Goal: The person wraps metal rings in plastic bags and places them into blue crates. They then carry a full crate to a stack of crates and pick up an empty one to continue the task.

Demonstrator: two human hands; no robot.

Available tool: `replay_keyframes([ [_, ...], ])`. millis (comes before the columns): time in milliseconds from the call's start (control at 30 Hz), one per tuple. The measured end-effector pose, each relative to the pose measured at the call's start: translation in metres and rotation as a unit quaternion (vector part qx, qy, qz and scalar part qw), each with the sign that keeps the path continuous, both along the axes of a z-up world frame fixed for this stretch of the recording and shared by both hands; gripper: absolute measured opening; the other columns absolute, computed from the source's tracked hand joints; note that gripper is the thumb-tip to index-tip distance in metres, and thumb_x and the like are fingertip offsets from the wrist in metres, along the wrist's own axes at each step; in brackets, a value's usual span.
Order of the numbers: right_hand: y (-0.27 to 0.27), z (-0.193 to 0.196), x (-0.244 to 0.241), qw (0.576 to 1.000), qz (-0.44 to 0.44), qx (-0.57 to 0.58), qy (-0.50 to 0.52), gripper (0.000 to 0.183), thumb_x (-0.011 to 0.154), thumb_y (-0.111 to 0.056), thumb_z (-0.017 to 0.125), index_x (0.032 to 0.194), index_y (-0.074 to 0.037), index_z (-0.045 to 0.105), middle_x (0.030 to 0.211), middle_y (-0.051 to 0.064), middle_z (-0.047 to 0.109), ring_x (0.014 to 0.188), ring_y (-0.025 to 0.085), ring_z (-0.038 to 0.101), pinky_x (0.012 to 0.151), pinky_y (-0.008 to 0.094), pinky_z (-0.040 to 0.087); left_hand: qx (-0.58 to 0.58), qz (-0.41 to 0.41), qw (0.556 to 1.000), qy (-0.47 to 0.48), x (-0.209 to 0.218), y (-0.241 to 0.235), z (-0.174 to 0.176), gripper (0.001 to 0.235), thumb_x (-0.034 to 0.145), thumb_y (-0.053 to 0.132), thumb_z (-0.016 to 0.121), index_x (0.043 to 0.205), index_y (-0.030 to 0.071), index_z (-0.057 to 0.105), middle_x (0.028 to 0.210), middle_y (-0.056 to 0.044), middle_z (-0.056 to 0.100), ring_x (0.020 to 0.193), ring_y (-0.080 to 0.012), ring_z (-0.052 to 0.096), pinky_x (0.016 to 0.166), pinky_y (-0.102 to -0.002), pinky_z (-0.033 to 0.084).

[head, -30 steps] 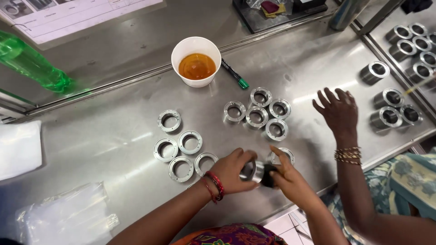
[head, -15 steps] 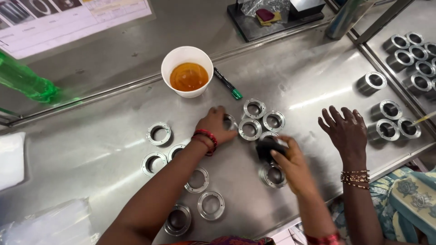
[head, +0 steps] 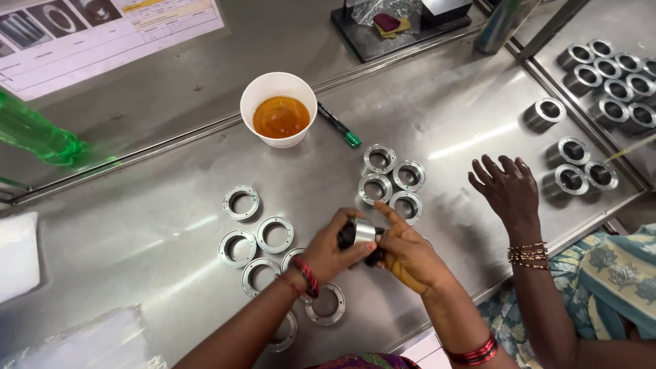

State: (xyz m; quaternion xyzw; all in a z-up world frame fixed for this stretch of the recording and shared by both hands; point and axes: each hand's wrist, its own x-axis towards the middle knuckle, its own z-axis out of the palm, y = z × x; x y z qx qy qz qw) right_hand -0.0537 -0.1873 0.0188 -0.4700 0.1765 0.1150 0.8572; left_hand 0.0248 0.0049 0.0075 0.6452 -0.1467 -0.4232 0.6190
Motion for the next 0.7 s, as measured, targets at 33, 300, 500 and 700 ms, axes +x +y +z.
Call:
replay_keyframes([
  [33,-0.006,-0.004,0.000,1.000,-0.003,0.000,-0.001,0.076,0.093,0.000,0.055,0.161,-0.013,0.025,0.088,0.006,0.064,0.072,0.014,0.061,0.062,0.027,0.051,0.000,-0.003,1.000,-0.001,0.011,-0.001,0.002,0.070,0.084,0.045,0.079,0.141,0.018,0.050,0.111,-0.022,0.068,0.096,-0.0441,0.070,0.081,-0.046,0.054],
  [300,-0.087,-0.016,-0.035,0.957,-0.109,-0.268,0.032,0.056,0.088,-0.002,0.064,0.142,-0.010,0.051,0.100,0.009,0.072,0.083,0.011,0.061,0.073,0.027,0.049,0.425,-0.006,0.598,-0.680,0.078,-0.018,-0.057,0.050,0.062,0.033,0.085,0.106,0.034,0.060,0.138,-0.003,0.057,0.127,-0.0279,0.058,0.102,-0.048,0.050],
  [500,-0.104,-0.055,-0.028,0.958,-0.150,-0.244,0.020,0.038,0.091,-0.003,0.072,0.127,0.000,0.060,0.097,0.009,0.070,0.077,0.012,0.057,0.065,0.029,0.043,0.241,-0.009,0.780,-0.578,0.069,-0.101,-0.035,0.112,0.064,0.041,0.086,0.158,0.011,0.034,0.128,-0.017,0.057,0.116,-0.0423,0.057,0.094,-0.052,0.052],
  [700,-0.023,0.045,0.002,0.959,-0.137,-0.240,0.058,0.068,0.089,-0.001,0.058,0.151,-0.015,0.034,0.103,0.003,0.071,0.085,0.006,0.067,0.073,0.020,0.054,0.095,0.079,0.990,0.072,0.049,-0.083,-0.041,0.078,0.085,0.053,0.072,0.141,0.003,0.050,0.118,-0.031,0.069,0.091,-0.0464,0.068,0.074,-0.055,0.054],
])
